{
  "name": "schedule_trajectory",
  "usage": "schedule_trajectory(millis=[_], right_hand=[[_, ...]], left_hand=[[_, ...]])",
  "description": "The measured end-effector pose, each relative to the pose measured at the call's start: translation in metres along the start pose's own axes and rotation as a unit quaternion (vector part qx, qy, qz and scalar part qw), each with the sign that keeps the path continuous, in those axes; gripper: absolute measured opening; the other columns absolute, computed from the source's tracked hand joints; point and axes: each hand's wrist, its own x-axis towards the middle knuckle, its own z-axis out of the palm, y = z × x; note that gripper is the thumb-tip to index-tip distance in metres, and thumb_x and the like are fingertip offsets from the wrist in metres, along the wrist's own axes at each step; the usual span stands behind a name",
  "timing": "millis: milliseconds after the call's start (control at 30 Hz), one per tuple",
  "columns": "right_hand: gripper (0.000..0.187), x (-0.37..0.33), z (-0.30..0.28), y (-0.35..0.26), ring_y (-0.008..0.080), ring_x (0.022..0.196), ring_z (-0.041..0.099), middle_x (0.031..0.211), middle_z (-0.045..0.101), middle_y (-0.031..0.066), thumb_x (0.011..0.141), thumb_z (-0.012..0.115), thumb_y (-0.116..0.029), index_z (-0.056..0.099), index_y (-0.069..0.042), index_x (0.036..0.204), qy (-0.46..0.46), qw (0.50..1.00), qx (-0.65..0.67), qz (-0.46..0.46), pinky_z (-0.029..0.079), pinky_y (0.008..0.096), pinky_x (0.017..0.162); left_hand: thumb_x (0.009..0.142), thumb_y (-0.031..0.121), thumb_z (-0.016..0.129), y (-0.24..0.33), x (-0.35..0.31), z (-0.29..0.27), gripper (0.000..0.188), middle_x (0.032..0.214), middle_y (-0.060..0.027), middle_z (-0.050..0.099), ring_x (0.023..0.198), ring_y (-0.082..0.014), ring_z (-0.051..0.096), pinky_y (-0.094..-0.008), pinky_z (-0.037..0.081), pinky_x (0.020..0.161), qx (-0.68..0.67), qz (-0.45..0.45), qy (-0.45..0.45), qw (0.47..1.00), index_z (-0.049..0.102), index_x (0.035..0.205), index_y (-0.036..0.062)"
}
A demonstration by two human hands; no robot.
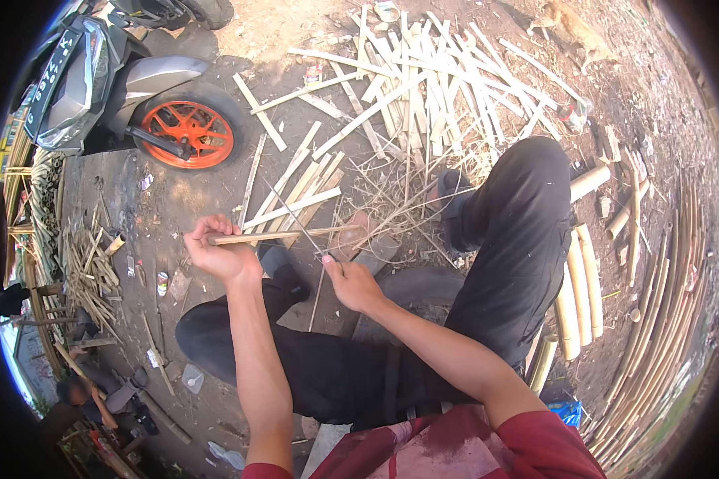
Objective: The person splits thin bamboo strips using a large blade, repeatedly running the edge along the material to divide it into finer sections.
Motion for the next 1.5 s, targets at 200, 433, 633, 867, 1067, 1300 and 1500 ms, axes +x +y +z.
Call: schedule_trajectory(millis=[200,433,633,867,1067,1300,1500], right_hand=[[0.067,-0.008,-0.009,-0.016,0.0257,0.058,0.055,0.06,0.054,0.0132,0.107,0.038,-0.054,0.056,0.001,0.072,-0.011,0.986,0.155,0.054,0.043,0.0439,0.058],[0.064,-0.039,-0.065,-0.109,0.0112,0.047,0.044,0.054,0.045,0.0007,0.109,0.036,-0.052,0.052,-0.006,0.069,-0.013,0.97,0.238,-0.051,0.036,0.0314,0.046],[0.065,-0.066,-0.081,-0.135,0.0109,0.051,0.047,0.055,0.047,0.0014,0.109,0.034,-0.054,0.054,-0.002,0.075,-0.023,0.97,0.216,-0.106,0.038,0.0313,0.049],[0.064,-0.069,-0.078,-0.132,0.0104,0.05,0.048,0.059,0.049,0.0012,0.109,0.034,-0.053,0.054,-0.002,0.078,-0.042,0.972,0.21,-0.092,0.038,0.0294,0.047],[0.062,-0.073,-0.079,-0.137,0.0096,0.048,0.047,0.062,0.046,0.0007,0.109,0.033,-0.056,0.052,-0.003,0.082,-0.063,0.954,0.284,-0.066,0.037,0.027,0.04],[0.064,-0.068,-0.082,-0.132,0.01,0.046,0.046,0.063,0.047,0.0015,0.108,0.032,-0.058,0.052,-0.003,0.085,-0.075,0.957,0.27,-0.082,0.037,0.0273,0.04],[0.066,-0.068,-0.079,-0.126,0.0107,0.044,0.046,0.059,0.046,0.0019,0.107,0.032,-0.06,0.054,-0.001,0.086,-0.054,0.957,0.273,-0.083,0.037,0.0278,0.04]], left_hand=[[0.076,0.016,0.049,-0.014,-0.022,-0.001,0.018,0.093,-0.0089,0.045,0.087,-0.0177,0.038,-0.0324,0.034,0.083,0.071,0.08,-0.222,0.969,0.047,0.092,0.0067],[0.083,-0.004,0.075,0.007,-0.036,-0.004,0.02,0.097,-0.0138,0.069,0.082,-0.0213,0.064,-0.0323,0.052,0.076,0.357,0.265,-0.337,0.83,0.064,0.1,-0.0005],[0.083,-0.004,0.079,0.015,-0.044,-0.006,0.018,0.094,-0.0151,0.074,0.082,-0.0185,0.071,-0.028,0.055,0.072,0.393,0.296,-0.316,0.811,0.074,0.1,-0.0015],[0.078,-0.005,0.081,0.016,-0.044,0.0,0.017,0.091,-0.0156,0.075,0.082,-0.0255,0.074,-0.0319,0.057,0.074,0.374,0.344,-0.33,0.796,0.075,0.093,0.0006],[0.078,-0.004,0.081,0.019,-0.046,0.004,0.018,0.091,-0.0161,0.075,0.083,-0.0263,0.074,-0.0329,0.057,0.074,0.386,0.33,-0.332,0.795,0.074,0.095,-0.0001],[0.078,-0.004,0.08,0.019,-0.048,0.011,0.024,0.092,-0.0163,0.075,0.083,-0.0264,0.074,-0.0326,0.057,0.074,0.382,0.318,-0.364,0.788,0.075,0.101,0.0],[0.079,-0.003,0.08,0.019,-0.052,0.014,0.021,0.091,-0.015,0.075,0.083,-0.0236,0.073,-0.0314,0.055,0.074,0.388,0.305,-0.357,0.793,0.078,0.099,0.0]])
